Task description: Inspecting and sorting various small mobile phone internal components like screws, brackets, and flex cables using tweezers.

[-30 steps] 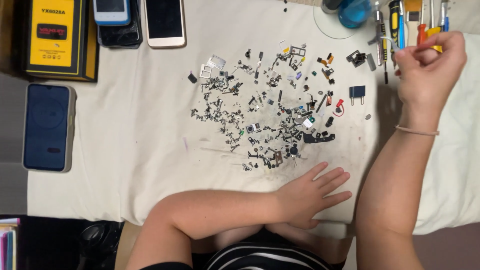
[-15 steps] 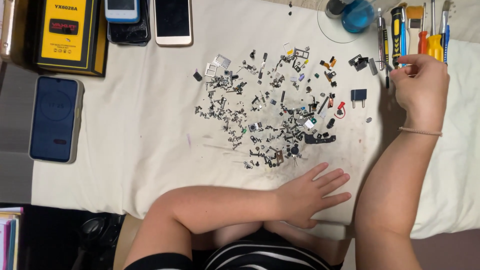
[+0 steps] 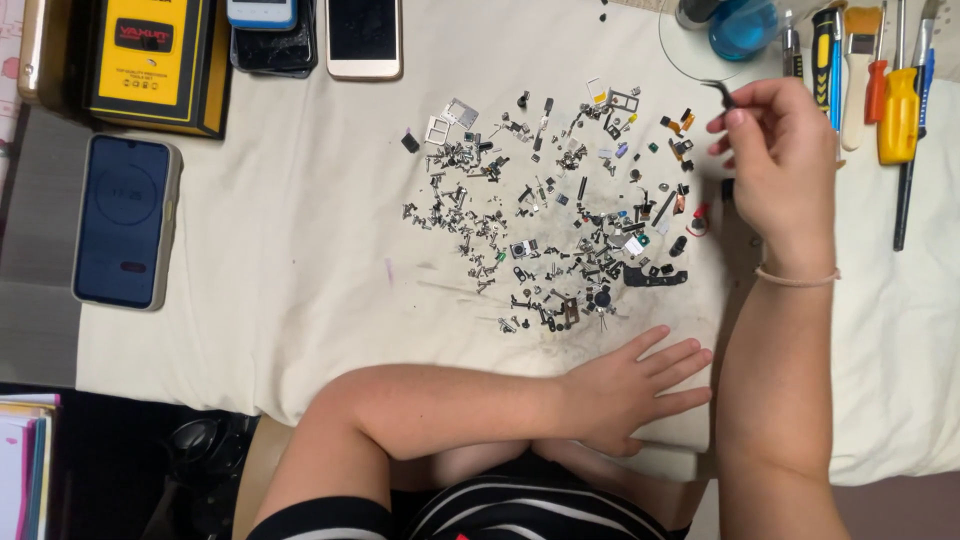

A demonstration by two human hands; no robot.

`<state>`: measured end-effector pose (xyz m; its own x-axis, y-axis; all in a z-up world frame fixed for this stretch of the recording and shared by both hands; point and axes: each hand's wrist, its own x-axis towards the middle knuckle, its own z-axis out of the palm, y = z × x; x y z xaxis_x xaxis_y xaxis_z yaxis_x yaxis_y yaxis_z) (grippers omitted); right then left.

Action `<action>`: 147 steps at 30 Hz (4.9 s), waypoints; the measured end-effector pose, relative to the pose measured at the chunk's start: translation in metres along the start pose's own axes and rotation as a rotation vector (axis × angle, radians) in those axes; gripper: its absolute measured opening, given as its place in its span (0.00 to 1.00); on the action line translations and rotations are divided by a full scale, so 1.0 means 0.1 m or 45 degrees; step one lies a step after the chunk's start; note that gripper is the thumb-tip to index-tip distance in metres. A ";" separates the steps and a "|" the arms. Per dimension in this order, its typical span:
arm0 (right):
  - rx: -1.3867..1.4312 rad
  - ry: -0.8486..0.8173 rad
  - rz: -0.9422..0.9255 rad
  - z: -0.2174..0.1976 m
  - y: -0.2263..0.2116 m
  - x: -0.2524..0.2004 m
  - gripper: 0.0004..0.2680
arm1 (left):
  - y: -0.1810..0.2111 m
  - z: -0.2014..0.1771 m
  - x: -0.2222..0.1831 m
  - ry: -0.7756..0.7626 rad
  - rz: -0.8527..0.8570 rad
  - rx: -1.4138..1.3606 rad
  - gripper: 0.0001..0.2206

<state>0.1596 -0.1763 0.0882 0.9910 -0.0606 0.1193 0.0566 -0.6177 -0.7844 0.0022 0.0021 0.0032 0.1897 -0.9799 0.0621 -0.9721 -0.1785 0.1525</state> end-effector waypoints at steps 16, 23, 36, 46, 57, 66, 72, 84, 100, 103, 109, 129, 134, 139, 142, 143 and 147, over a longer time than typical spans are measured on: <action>-0.112 -0.174 -0.397 0.87 -0.66 -0.01 0.06 | 0.05 0.20 0.08 0.179 -0.036 -0.176 0.37; -0.522 -0.041 -0.470 1.64 -0.59 0.31 0.06 | 0.05 0.27 0.09 0.168 -0.062 -0.465 0.26; -0.623 -0.017 -0.439 1.88 -0.45 0.41 0.06 | 0.18 0.48 0.15 0.039 -0.096 -0.259 0.30; -0.635 0.052 -0.544 1.92 -0.44 0.43 0.04 | 0.18 0.45 0.15 -0.011 -0.112 -0.336 0.29; -0.708 0.042 -0.564 1.96 -0.45 0.40 0.04 | 0.15 0.40 0.13 -0.066 -0.096 -0.385 0.25; -0.681 0.142 -0.660 1.97 -0.39 0.38 0.04 | 0.10 0.24 0.08 -0.125 -0.061 -0.348 0.28; -0.487 0.147 -0.621 1.69 -0.44 0.36 0.04 | 0.01 -0.07 0.00 -0.077 0.018 -0.073 0.28; -0.631 0.508 -0.227 -0.08 0.92 0.00 0.05 | 0.03 0.05 0.03 0.044 -0.022 -0.071 0.44; -0.956 0.641 -0.154 -0.09 1.21 -0.11 0.06 | 0.01 0.02 0.03 0.021 0.020 -0.062 0.45; -0.909 0.656 -0.144 -0.09 1.17 -0.12 0.05 | 0.00 0.00 0.02 0.019 0.022 -0.021 0.44; -0.771 0.686 -0.290 0.05 0.63 -0.15 0.04 | 0.02 0.03 0.02 0.036 -0.001 -0.051 0.43; -0.443 -0.197 -0.419 2.01 -0.63 0.37 0.06 | 0.10 0.33 0.10 -0.191 0.076 -0.357 0.22; -0.462 -0.066 -0.514 2.06 -0.56 0.35 0.05 | 0.11 0.37 0.11 -0.183 0.052 -0.390 0.23; -0.411 0.049 -0.592 2.01 -0.57 0.33 0.04 | 0.09 0.23 0.10 -0.237 0.008 -0.382 0.24; -0.321 0.048 -0.546 1.93 -0.58 0.31 0.05 | 0.07 0.11 0.08 -0.318 0.088 -0.283 0.24; -0.239 0.058 -0.521 1.86 -0.60 0.30 0.04 | 0.06 0.07 0.07 -0.280 0.057 -0.250 0.24; -0.082 0.221 -0.424 1.38 -0.46 0.30 0.05 | 0.01 -0.08 0.05 -0.129 -0.009 -0.121 0.28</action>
<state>0.2034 -0.0417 0.0439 0.8841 0.0229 0.4668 0.3586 -0.6739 -0.6460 0.0036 -0.0022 0.0116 0.1767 -0.9835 -0.0382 -0.9524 -0.1807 0.2454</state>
